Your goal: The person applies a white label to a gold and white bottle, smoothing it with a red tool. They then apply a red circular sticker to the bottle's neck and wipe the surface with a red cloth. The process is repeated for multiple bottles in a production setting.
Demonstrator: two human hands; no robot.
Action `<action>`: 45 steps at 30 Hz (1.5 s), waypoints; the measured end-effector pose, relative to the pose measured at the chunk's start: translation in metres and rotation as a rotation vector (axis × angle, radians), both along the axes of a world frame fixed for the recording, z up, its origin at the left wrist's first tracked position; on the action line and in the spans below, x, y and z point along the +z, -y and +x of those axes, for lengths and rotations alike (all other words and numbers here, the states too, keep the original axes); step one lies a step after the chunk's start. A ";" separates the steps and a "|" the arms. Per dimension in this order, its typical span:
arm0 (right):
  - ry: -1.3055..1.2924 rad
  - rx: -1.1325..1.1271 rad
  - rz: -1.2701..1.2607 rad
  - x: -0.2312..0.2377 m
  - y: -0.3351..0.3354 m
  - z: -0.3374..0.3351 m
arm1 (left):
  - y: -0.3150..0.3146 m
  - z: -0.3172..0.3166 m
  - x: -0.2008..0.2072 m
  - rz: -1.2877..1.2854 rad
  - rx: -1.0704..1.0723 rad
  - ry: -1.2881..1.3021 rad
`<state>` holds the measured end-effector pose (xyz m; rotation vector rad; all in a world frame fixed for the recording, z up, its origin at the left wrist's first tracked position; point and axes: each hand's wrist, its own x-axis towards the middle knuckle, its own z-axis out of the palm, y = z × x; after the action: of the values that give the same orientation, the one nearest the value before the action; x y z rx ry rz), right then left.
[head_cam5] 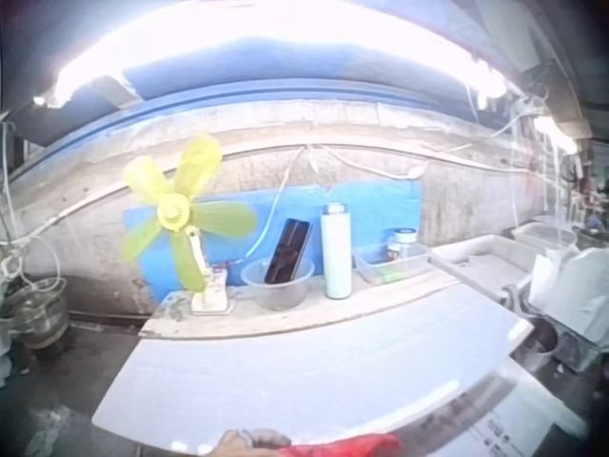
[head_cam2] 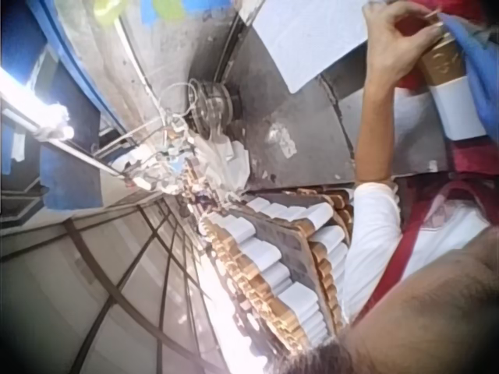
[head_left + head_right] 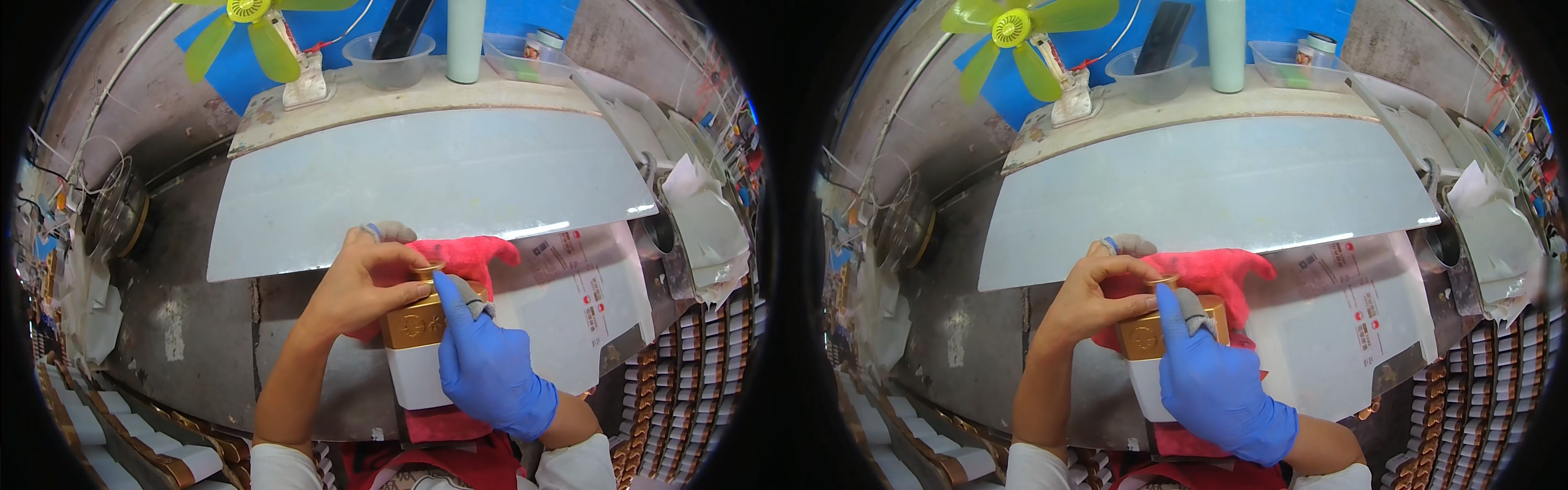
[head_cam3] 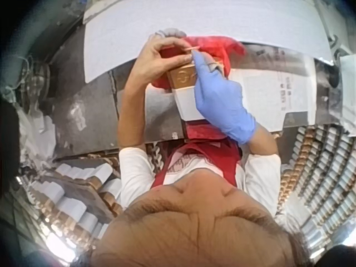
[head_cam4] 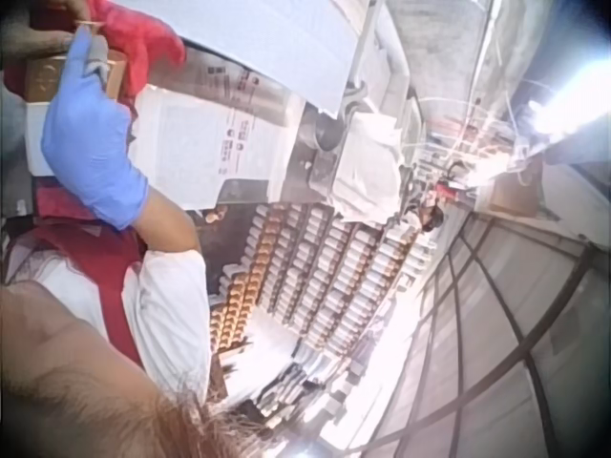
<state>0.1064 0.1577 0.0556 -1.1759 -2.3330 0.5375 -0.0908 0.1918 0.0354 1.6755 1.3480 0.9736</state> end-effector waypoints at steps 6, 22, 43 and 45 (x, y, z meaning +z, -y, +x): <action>-0.079 0.050 -0.258 0.002 -0.033 0.008 | -0.002 -0.001 -0.002 0.000 -0.018 0.015; 0.111 0.538 -0.256 0.061 -0.086 0.022 | 0.009 -0.006 0.023 0.223 -0.287 0.011; 0.111 0.558 -0.353 0.065 -0.083 0.019 | 0.139 0.073 0.016 0.520 0.402 -0.276; 0.126 0.556 -0.337 0.066 -0.081 0.018 | 0.148 0.100 0.019 0.481 0.390 -0.460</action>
<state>0.1246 0.2383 0.1219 -0.6853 -2.7581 1.1102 0.0094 0.0442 0.0548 2.1346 1.9069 1.2579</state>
